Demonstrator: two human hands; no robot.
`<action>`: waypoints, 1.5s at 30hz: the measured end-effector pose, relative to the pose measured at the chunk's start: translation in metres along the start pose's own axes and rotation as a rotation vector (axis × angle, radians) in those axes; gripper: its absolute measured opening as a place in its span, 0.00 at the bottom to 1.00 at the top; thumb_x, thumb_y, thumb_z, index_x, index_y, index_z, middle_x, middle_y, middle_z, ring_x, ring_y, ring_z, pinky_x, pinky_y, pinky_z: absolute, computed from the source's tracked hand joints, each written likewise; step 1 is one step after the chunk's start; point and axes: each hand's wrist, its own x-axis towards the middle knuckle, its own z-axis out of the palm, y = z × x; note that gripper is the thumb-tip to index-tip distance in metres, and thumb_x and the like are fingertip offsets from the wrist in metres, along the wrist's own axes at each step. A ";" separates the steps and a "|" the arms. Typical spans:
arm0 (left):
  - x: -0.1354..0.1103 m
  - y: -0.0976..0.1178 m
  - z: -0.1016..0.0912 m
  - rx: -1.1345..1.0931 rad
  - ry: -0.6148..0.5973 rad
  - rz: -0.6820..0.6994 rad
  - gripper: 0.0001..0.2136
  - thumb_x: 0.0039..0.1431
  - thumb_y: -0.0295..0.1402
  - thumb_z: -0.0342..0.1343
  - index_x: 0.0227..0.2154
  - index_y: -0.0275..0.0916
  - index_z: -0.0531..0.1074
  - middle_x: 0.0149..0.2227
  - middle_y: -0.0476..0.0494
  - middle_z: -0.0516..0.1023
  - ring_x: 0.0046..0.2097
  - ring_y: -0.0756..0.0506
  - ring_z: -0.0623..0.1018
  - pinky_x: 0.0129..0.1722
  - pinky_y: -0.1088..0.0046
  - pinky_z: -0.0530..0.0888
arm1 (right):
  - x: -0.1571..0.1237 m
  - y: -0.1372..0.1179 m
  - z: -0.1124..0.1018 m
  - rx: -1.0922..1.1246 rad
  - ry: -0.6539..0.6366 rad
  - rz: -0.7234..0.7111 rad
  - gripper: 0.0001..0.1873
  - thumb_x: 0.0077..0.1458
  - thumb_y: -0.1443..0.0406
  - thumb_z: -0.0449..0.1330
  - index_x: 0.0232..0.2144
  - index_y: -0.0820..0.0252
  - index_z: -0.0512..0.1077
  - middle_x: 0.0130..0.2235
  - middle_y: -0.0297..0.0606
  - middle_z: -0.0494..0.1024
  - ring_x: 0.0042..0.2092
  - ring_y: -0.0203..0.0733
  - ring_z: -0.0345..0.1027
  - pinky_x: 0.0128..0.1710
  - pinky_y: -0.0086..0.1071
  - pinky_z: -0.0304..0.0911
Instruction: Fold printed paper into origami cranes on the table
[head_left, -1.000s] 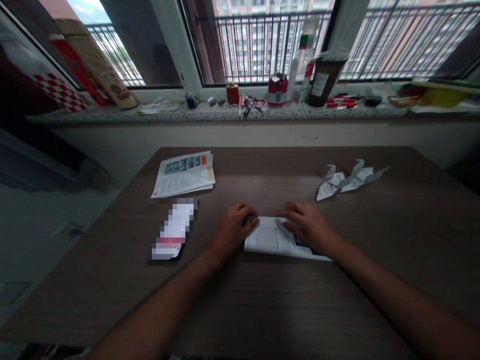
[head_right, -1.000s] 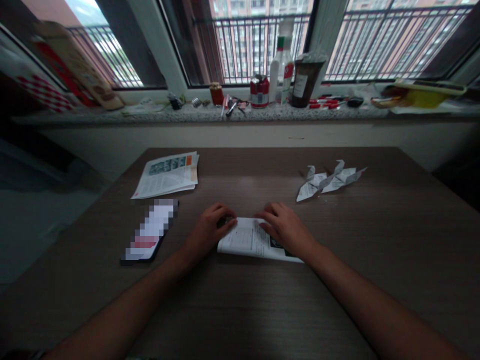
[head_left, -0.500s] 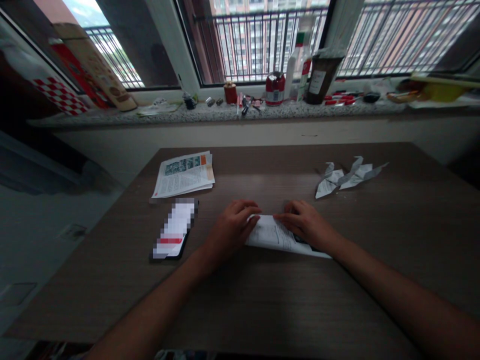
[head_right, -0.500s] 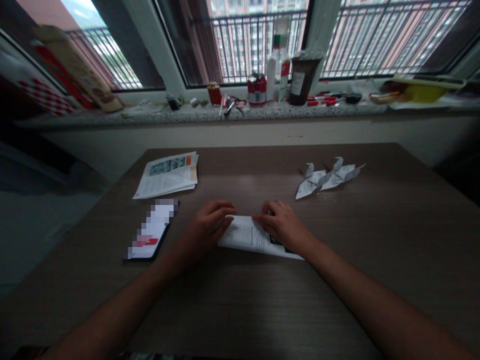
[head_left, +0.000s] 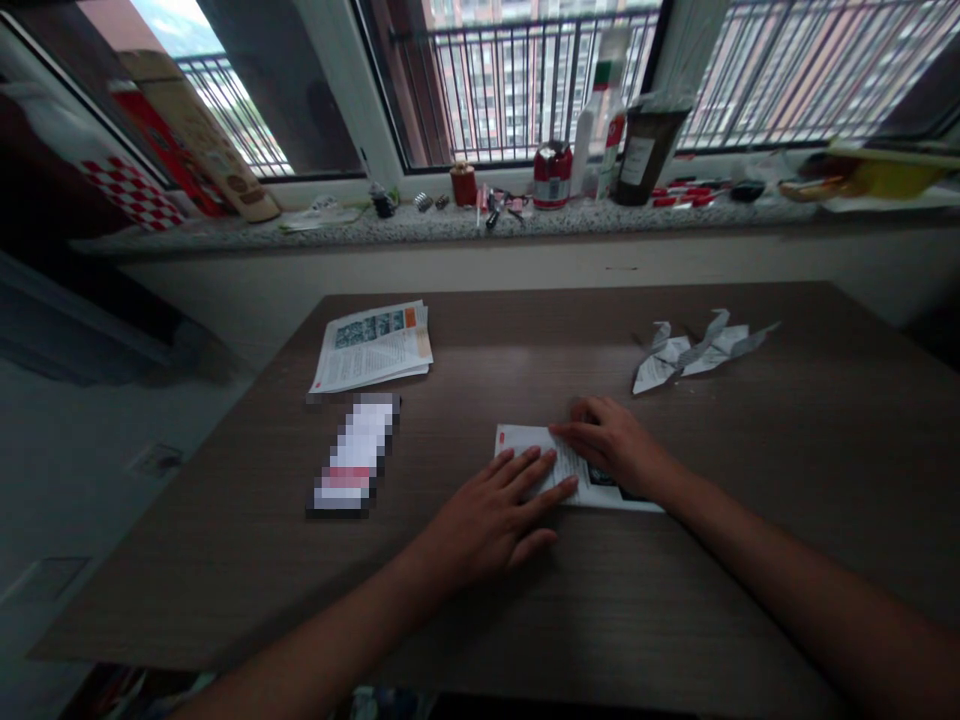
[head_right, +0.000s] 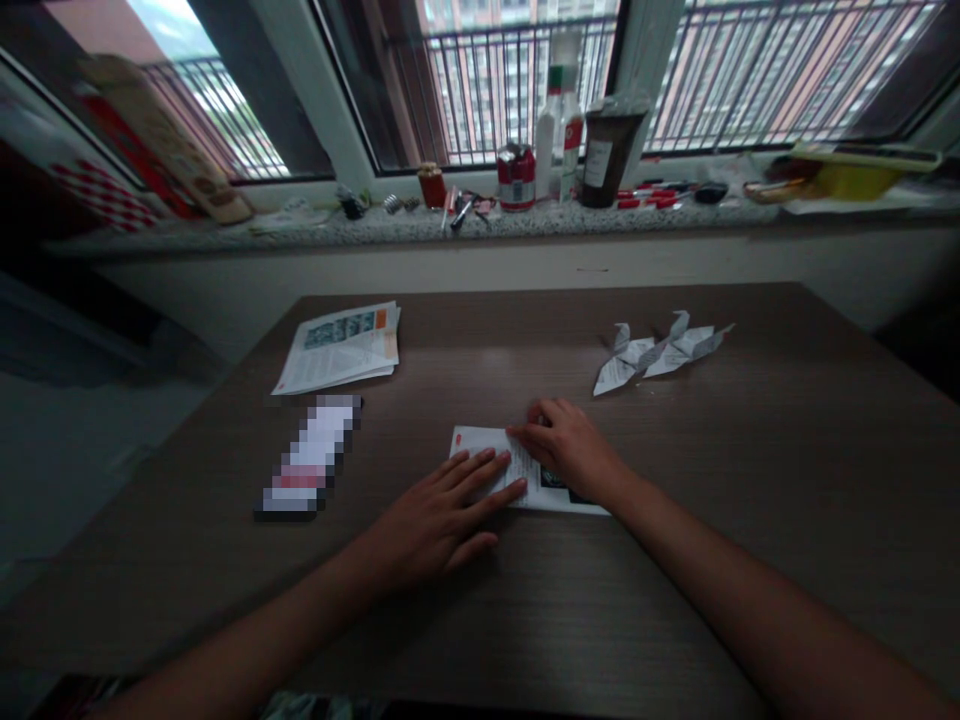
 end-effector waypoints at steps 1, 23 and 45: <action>0.000 0.000 0.001 0.004 -0.004 -0.004 0.29 0.76 0.50 0.43 0.74 0.51 0.48 0.76 0.41 0.48 0.75 0.36 0.50 0.73 0.50 0.53 | 0.000 0.000 0.000 -0.002 0.001 0.001 0.14 0.70 0.61 0.57 0.51 0.53 0.81 0.43 0.46 0.75 0.44 0.50 0.69 0.44 0.42 0.66; 0.000 0.004 0.006 0.035 0.019 -0.014 0.31 0.75 0.50 0.47 0.74 0.51 0.47 0.76 0.40 0.46 0.75 0.34 0.51 0.72 0.47 0.53 | -0.012 -0.040 -0.021 -0.174 -0.107 0.049 0.28 0.72 0.58 0.51 0.69 0.60 0.63 0.64 0.53 0.71 0.63 0.60 0.67 0.61 0.53 0.65; -0.041 -0.019 -0.009 0.098 -0.013 0.037 0.30 0.76 0.50 0.43 0.75 0.51 0.44 0.76 0.44 0.43 0.75 0.38 0.54 0.72 0.56 0.52 | -0.036 -0.040 0.006 -0.166 -0.165 0.042 0.45 0.69 0.47 0.54 0.76 0.59 0.41 0.75 0.49 0.48 0.75 0.53 0.42 0.73 0.50 0.45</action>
